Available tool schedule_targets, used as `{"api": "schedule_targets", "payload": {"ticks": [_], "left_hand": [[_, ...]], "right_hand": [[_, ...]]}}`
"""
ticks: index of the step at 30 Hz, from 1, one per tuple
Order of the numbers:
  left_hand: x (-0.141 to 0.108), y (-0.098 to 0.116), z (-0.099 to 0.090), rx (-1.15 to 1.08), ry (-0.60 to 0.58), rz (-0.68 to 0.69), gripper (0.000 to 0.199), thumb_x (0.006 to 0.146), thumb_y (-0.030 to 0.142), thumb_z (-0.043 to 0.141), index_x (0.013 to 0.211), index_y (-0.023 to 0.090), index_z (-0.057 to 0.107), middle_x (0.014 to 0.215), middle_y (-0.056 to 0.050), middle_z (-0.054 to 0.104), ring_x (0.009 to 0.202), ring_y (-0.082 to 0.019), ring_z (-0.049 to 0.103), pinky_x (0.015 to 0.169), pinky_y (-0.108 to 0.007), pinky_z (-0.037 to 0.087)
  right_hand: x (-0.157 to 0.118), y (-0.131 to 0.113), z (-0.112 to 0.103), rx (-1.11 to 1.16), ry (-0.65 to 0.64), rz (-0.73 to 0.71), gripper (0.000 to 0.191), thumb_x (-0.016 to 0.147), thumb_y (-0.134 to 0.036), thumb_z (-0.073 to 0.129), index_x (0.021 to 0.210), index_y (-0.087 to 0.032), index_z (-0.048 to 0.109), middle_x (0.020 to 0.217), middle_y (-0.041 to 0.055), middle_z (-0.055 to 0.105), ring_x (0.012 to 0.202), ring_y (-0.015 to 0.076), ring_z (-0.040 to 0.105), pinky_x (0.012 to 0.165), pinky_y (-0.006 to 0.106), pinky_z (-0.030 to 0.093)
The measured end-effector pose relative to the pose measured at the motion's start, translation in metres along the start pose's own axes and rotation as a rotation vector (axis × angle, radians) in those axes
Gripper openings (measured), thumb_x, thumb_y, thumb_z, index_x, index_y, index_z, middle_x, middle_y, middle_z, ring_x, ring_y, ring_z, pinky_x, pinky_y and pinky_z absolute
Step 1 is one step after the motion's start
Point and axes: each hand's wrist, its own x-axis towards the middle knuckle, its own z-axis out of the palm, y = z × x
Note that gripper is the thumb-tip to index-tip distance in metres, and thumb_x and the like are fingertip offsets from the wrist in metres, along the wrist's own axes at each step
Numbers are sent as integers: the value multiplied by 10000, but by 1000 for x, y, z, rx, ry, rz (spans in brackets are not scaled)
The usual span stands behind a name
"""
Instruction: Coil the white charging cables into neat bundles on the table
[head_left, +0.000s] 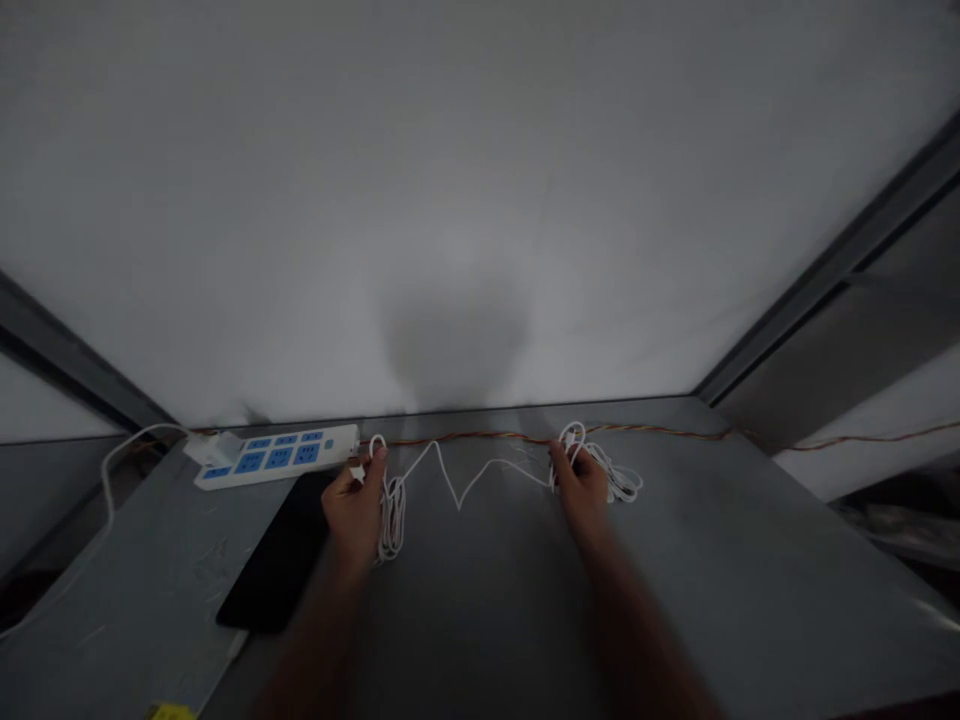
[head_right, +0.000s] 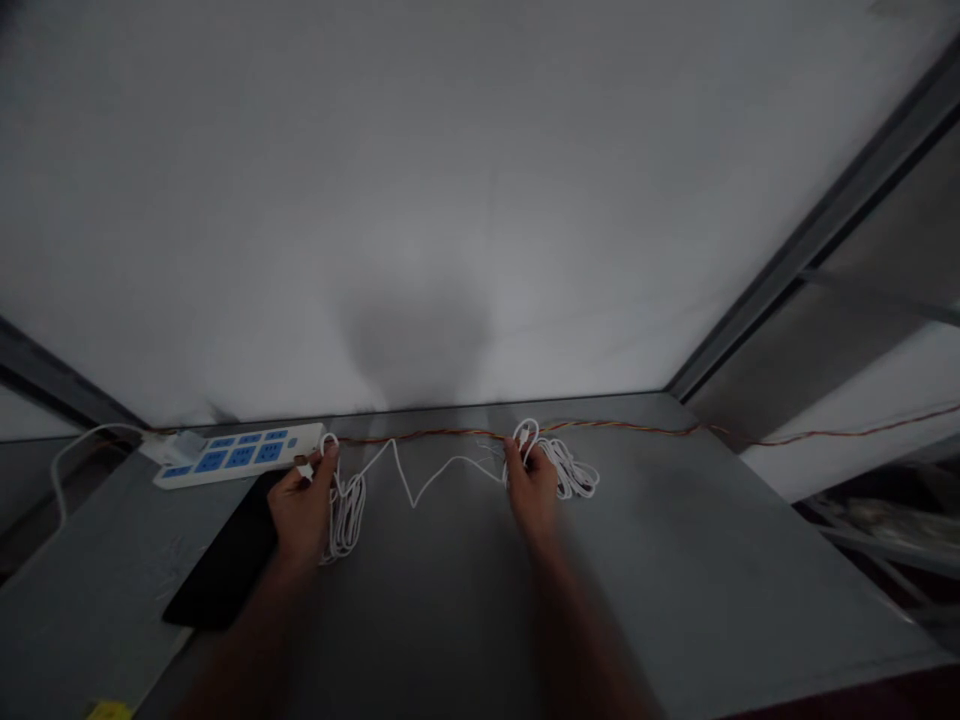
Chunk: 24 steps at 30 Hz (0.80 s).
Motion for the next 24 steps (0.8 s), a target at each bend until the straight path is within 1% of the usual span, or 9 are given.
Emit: {"api": "schedule_targets", "payload": {"ticks": [2,6,11,18,20,24], "left_hand": [[0,1,-1,8,4,-1,355,664,478,755,775,141,758,628,-5,689,612,-164,639,562,-256,490],[-1,6,-2,17,-3,10,324,670,461,752,757,148,759,670,-16,719,644,-163,662,585,-246,503],[-2,6,-1,28,-6,-12,333,674,485,742,745,159,756,644,-34,716,617,-195,666,484,-251,480],[-1,2,-1,11,3,-16,320,689,470,739,757,158,759,704,-44,733,681,-186,673,542,-244,491],[-2,2,-1,10,-5,-17,312,698,467,738,760,162,761,712,-42,736,676,-171,666,563,-240,490],[-2,3,-1,22,0,-7,328,701,484,733,754,162,766,667,-29,723,635,-165,651,552,-242,480]], "right_hand": [[0,2,0,10,8,2,526,792,-684,559,613,-194,490,525,-36,422,504,128,373,497,246,295],[0,3,0,41,19,15,545,820,-713,503,664,-190,518,549,-27,453,502,135,404,490,247,319],[-1,-1,1,81,13,19,575,837,-742,453,675,-194,522,566,-13,481,517,145,444,507,257,360],[-1,-1,1,110,-2,11,581,834,-748,461,670,-194,529,577,-10,482,524,146,442,518,265,355],[-1,0,1,104,-11,2,583,844,-743,449,673,-193,537,573,-10,479,533,149,447,528,267,356],[-3,-4,0,107,-19,4,573,859,-725,445,675,-192,545,590,-6,486,558,153,458,544,268,361]]}}
